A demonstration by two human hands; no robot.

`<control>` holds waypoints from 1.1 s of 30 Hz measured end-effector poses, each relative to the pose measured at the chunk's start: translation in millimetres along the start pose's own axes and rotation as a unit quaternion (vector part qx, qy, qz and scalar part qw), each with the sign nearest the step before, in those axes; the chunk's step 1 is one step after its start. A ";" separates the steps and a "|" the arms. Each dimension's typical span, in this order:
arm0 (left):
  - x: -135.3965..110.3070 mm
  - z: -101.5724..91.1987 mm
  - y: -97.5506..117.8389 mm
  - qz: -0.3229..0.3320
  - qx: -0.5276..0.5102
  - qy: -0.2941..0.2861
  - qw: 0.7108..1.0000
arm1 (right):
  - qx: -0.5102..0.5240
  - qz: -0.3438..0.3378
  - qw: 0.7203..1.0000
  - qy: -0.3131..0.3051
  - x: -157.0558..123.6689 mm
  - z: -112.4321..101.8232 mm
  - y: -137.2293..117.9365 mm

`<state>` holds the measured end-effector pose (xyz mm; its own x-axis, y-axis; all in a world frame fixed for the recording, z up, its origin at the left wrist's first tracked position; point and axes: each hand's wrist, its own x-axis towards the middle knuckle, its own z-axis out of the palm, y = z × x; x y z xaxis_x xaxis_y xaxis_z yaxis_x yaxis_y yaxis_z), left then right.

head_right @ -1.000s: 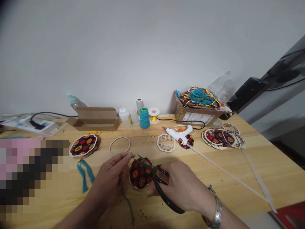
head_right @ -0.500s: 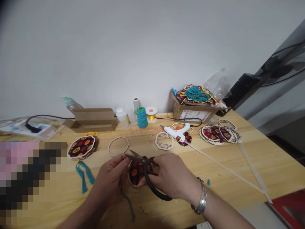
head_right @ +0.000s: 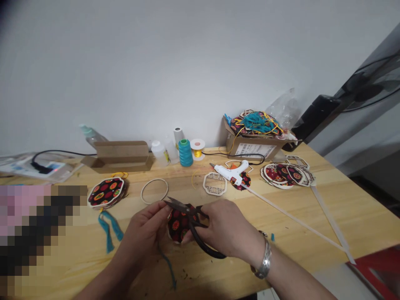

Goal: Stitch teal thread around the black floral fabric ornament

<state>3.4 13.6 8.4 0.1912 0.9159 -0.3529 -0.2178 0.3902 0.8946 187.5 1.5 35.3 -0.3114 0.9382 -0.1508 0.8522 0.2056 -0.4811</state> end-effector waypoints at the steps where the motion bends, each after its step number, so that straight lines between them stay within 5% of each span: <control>1: -0.3 0.0 0.1 -0.001 0.005 -0.001 1.000 | 0.002 0.000 1.000 -0.001 0.1 0.0 0.2; 24: 0.8 -1.0 -1.2 0.008 0.012 -0.011 1.000 | -0.003 0.011 1.000 0.007 -1.0 -0.5 3.1; 33: 0.3 3.6 5.8 -0.035 -0.068 0.062 0.995 | -0.024 0.037 0.998 -0.038 -33.1 -11.2 26.5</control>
<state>5.6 15.9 14.5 0.0933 0.8874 -0.4515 -0.3371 0.4549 0.8243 225.1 -21.0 37.2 -0.2769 0.9280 -0.2491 0.8921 0.1519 -0.4255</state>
